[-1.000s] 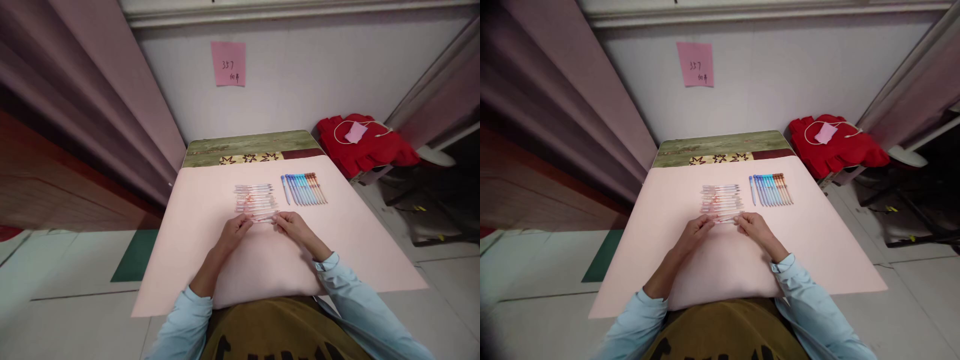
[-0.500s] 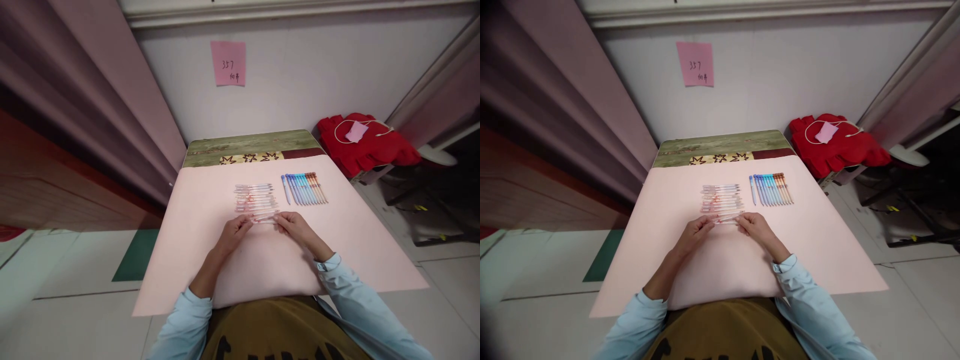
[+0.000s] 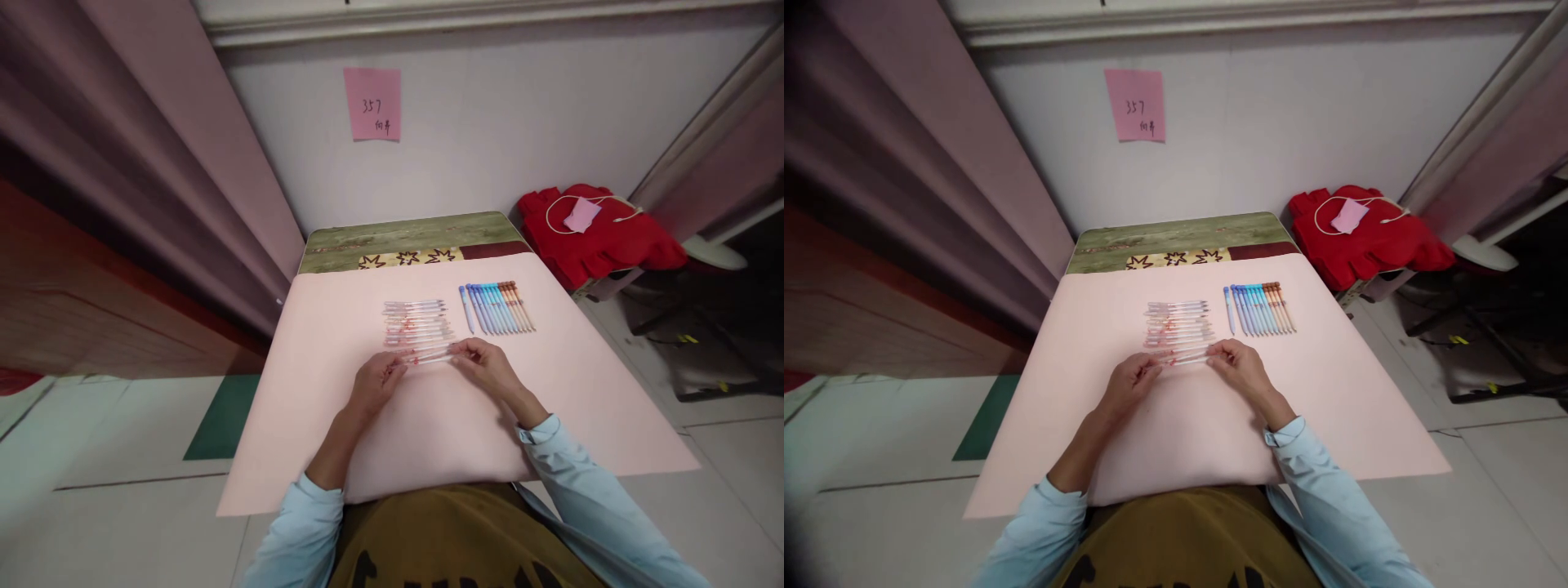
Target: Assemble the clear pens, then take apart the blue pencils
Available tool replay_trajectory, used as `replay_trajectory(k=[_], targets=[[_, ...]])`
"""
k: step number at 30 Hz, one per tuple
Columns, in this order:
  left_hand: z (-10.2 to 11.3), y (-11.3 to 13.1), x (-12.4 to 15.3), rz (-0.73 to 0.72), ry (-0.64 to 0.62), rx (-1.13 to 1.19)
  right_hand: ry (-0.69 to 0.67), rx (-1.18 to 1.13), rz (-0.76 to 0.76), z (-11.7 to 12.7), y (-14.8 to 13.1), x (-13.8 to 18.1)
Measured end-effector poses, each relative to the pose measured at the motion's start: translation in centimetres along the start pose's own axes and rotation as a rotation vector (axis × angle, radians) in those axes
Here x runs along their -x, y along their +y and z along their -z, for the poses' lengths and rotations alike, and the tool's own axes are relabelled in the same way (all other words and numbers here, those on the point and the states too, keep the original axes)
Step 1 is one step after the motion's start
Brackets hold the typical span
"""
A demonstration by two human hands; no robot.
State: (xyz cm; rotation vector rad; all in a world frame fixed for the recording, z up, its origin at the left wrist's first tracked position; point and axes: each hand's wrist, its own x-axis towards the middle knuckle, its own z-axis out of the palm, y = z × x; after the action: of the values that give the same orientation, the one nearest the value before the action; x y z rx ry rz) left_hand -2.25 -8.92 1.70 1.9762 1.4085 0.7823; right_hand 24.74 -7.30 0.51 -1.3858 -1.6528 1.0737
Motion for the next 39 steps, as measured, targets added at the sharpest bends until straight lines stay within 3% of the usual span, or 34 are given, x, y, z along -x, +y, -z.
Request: replay_trajectory(k=[5,11,16,21,27,33,39], targets=[[-0.4,-0.1,0.3,-0.165,0.072,-0.267,0.085,0.374,0.251,-0.5,0.3,-0.1],[-0.4,-0.9,0.0,-0.135,0.142,-0.500,0.137,0.570,0.363,-0.5,0.6,-0.6],[1.3,-1.2,-1.9,-0.117,-0.022,-0.554,-0.011,0.682,0.517,0.3,0.4,-2.5],[2.6,-0.8,-5.6,-0.060,-0.307,-0.599,-0.140,0.772,0.461,0.5,0.8,-5.3],[2.0,-1.5,-11.4,0.060,-0.604,-0.675,-0.426,0.876,0.332,0.5,0.0,-9.6],[1.3,-1.7,-14.0,0.129,-0.676,-0.704,-0.518,0.874,0.229,-0.2,-1.5,-13.4],[2.0,-1.0,-13.0,0.068,-0.650,-0.681,-0.558,0.889,0.259,-0.6,-1.7,-12.6]])
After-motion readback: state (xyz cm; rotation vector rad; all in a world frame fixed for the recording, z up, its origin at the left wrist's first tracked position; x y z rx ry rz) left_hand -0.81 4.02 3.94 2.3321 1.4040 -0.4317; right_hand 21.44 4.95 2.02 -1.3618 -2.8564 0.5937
